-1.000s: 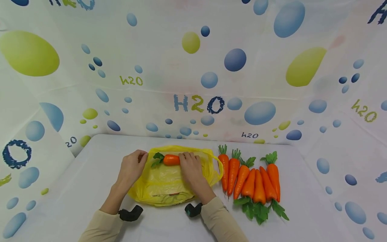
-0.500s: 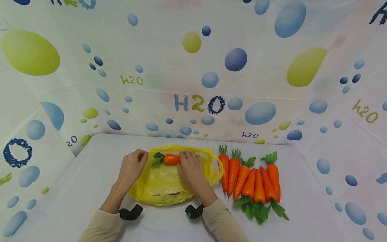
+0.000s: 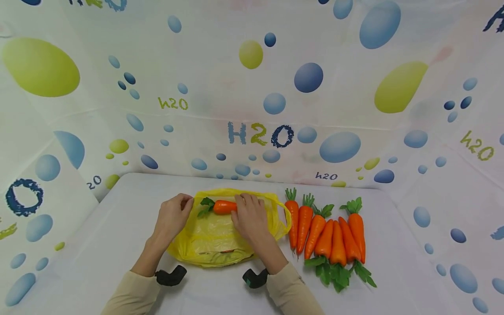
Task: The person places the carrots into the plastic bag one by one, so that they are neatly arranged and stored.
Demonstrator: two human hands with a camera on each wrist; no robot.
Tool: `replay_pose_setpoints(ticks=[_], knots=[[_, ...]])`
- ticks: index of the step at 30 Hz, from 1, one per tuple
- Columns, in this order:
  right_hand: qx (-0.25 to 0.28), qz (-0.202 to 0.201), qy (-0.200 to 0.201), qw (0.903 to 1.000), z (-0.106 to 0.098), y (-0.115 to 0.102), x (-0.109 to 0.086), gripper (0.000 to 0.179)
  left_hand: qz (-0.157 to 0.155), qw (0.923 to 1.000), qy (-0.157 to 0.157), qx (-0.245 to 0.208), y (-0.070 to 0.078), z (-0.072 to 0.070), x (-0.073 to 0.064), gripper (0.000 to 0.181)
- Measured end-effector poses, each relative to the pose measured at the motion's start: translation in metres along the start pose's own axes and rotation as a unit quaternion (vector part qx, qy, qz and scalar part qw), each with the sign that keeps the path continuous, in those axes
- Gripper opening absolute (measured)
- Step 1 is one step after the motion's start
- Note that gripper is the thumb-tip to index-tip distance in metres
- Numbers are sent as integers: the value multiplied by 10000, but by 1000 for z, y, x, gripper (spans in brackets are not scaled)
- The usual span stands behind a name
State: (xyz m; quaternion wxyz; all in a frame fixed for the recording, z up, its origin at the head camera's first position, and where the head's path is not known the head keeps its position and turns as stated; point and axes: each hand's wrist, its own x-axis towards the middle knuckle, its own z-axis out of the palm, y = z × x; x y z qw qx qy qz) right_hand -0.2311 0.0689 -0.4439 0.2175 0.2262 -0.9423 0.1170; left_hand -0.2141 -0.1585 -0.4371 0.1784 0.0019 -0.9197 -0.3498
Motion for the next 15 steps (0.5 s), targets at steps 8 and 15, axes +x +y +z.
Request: replay_pose_setpoints(ticks=[8, 15], knots=[[109, -7, 283, 9995, -12, 2, -2, 44, 54, 10000, 46, 22, -1, 0, 0, 20], [203, -63, 638, 9977, -20, 7, -1, 44, 84, 9999, 64, 7, -1, 0, 0, 20]])
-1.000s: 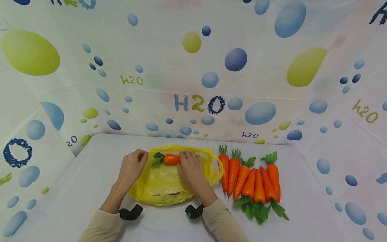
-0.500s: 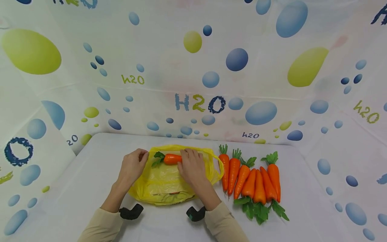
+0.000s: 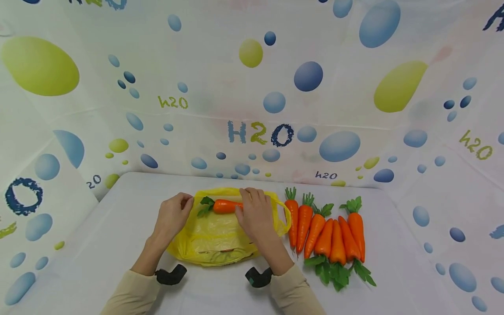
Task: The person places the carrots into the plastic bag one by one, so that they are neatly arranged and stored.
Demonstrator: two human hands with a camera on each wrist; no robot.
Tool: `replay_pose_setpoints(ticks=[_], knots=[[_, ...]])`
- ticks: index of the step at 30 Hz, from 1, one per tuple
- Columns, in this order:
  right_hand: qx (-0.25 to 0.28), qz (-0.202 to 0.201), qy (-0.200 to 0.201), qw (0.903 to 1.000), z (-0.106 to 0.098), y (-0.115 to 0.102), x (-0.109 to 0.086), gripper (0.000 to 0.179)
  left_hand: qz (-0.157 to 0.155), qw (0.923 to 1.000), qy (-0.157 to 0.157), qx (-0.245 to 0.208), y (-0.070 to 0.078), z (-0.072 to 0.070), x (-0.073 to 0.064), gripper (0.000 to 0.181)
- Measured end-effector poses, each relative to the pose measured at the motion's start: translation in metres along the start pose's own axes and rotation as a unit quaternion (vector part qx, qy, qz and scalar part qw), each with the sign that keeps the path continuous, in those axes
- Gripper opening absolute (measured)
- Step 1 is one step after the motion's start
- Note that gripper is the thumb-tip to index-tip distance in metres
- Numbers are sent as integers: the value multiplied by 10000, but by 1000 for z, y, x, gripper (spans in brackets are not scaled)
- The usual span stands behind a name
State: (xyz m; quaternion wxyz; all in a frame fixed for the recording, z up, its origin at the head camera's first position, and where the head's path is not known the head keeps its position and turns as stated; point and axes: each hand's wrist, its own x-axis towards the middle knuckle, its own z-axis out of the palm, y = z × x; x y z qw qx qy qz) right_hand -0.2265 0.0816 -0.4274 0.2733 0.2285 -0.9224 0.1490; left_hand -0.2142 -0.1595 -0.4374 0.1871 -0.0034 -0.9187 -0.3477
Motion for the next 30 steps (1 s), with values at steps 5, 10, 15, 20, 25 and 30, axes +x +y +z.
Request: replay_pose_setpoints(ticks=[5, 10, 15, 20, 25, 30], knots=[[-49, 21, 297, 9995, -7, 5, 3, 41, -19, 10000, -5, -10, 1, 0, 1, 20], [-21, 13, 532, 9986, -11, 10, 4, 38, -87, 9999, -120, -32, 2, -1, 1, 22], [82, 76, 815, 9966, -15, 15, 5, 36, -221, 9994, -258, -71, 2, -1, 0, 24], [336, 263, 981, 9943, -21, 23, 6, 36, -293, 9991, -314, -53, 3, -1, 0, 24], [448, 709, 720, 9939, -28, 33, 7, 38, -308, 9990, -303, -65, 3, -1, 0, 24], [418, 1094, 521, 9917, -33, 41, 6, 41, -297, 9991, -295, -66, 2, -1, 0, 24]])
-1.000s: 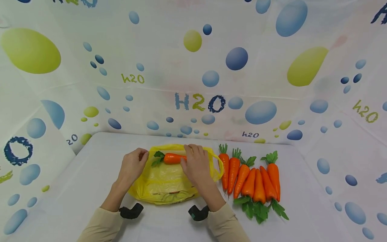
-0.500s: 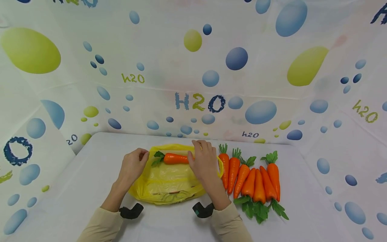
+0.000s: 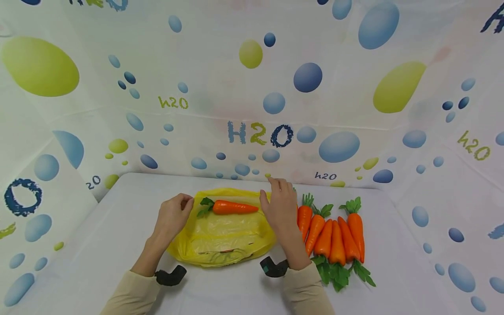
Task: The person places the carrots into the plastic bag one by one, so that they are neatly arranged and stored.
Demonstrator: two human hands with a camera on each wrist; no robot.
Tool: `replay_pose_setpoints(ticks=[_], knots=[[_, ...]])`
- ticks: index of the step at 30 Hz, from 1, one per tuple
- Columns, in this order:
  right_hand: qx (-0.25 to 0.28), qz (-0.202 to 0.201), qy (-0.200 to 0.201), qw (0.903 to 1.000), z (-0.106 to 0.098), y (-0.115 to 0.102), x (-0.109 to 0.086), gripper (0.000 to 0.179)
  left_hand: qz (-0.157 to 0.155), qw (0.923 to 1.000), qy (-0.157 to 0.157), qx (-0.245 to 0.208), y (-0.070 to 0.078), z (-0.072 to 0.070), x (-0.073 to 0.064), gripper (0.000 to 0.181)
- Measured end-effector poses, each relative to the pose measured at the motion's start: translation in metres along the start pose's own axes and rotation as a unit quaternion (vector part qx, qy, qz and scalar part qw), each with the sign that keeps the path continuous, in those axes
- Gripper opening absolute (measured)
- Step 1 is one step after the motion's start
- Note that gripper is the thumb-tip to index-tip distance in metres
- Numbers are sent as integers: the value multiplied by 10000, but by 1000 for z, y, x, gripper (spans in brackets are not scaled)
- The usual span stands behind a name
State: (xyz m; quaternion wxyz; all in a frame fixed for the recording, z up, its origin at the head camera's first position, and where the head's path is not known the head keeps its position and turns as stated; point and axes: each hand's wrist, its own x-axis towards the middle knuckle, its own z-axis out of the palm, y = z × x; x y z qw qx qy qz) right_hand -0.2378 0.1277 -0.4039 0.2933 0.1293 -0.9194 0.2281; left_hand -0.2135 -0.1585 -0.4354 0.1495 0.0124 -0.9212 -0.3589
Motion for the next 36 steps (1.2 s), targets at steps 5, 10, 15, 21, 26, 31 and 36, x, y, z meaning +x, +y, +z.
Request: replay_pose_setpoints(ticks=[5, 10, 15, 21, 26, 31, 36], knots=[[114, 343, -193, 9992, -5, 8, 2, 43, -14, 10000, -3, 0, 0, 0, 0, 24], [142, 852, -476, 9951, -8, 18, 4, 47, -20, 10000, 0, 6, 0, 0, 0, 24], [-25, 1210, -691, 9902, -9, 28, 6, 50, -53, 10000, -41, -5, 0, 0, -1, 25], [-73, 1356, -728, 9881, -10, 37, 6, 51, -28, 10000, -39, 4, -1, 1, -1, 25], [-121, 1545, -827, 9845, -10, 41, 6, 54, 32, 10000, 6, 16, -2, 1, 0, 24], [-163, 1683, -867, 9818, -9, 45, 6, 55, 45, 10000, 20, 27, -2, 1, 0, 25], [-162, 1842, -1018, 9775, -8, 49, 5, 56, 3, 10000, -4, 30, -2, 1, 0, 25]])
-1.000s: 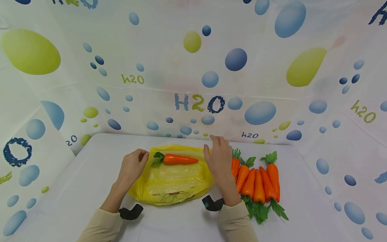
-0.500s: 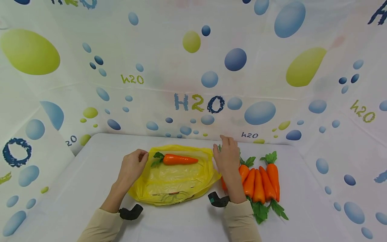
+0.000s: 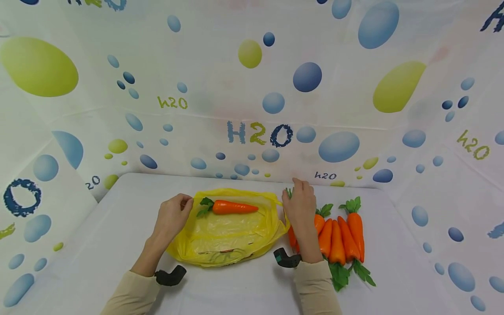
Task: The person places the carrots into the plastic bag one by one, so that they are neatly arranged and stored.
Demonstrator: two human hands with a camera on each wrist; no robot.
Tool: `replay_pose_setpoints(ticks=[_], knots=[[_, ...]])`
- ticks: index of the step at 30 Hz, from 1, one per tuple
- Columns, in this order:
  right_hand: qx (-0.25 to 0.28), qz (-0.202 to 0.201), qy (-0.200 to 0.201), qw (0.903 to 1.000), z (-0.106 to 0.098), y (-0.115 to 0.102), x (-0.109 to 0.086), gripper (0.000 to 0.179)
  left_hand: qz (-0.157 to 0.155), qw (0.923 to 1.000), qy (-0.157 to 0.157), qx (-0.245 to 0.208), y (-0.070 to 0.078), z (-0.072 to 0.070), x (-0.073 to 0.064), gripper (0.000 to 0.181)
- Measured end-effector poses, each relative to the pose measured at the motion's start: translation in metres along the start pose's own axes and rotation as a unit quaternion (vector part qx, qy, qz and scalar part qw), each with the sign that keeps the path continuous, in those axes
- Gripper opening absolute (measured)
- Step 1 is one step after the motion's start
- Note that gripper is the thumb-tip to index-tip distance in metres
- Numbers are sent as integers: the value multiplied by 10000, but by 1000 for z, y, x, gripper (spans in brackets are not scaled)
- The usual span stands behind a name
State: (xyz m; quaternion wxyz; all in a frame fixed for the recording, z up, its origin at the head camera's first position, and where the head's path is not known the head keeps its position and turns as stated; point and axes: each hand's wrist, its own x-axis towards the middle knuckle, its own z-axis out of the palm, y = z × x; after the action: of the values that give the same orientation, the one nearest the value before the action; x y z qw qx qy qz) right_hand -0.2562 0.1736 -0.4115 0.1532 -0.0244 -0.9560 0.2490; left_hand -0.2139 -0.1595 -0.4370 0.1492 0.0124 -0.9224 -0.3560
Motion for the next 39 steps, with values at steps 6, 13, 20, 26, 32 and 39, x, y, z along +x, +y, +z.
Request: replay_pose_setpoints(ticks=[6, 13, 20, 26, 32, 39], knots=[[-13, 111, -163, 9998, 2, 5, 1, 56, 24, 10000, 40, -16, 0, -1, 0, 24], [-54, 256, -368, 9990, 3, 8, 2, 56, 46, 10000, 70, -12, 0, -1, 0, 24], [-202, 421, -599, 9971, 4, 11, 2, 58, 29, 9999, 86, -51, 0, -1, -1, 25], [-296, 585, -818, 9945, 5, 12, 3, 60, 24, 9999, 121, -29, -1, 0, 0, 24], [-494, 668, -1096, 9905, 7, 13, 1, 58, 49, 9998, 201, -63, -2, 1, 1, 24], [-831, 611, -1354, 9854, 9, 16, -2, 49, 175, 9993, 330, -90, -3, 1, 1, 23]])
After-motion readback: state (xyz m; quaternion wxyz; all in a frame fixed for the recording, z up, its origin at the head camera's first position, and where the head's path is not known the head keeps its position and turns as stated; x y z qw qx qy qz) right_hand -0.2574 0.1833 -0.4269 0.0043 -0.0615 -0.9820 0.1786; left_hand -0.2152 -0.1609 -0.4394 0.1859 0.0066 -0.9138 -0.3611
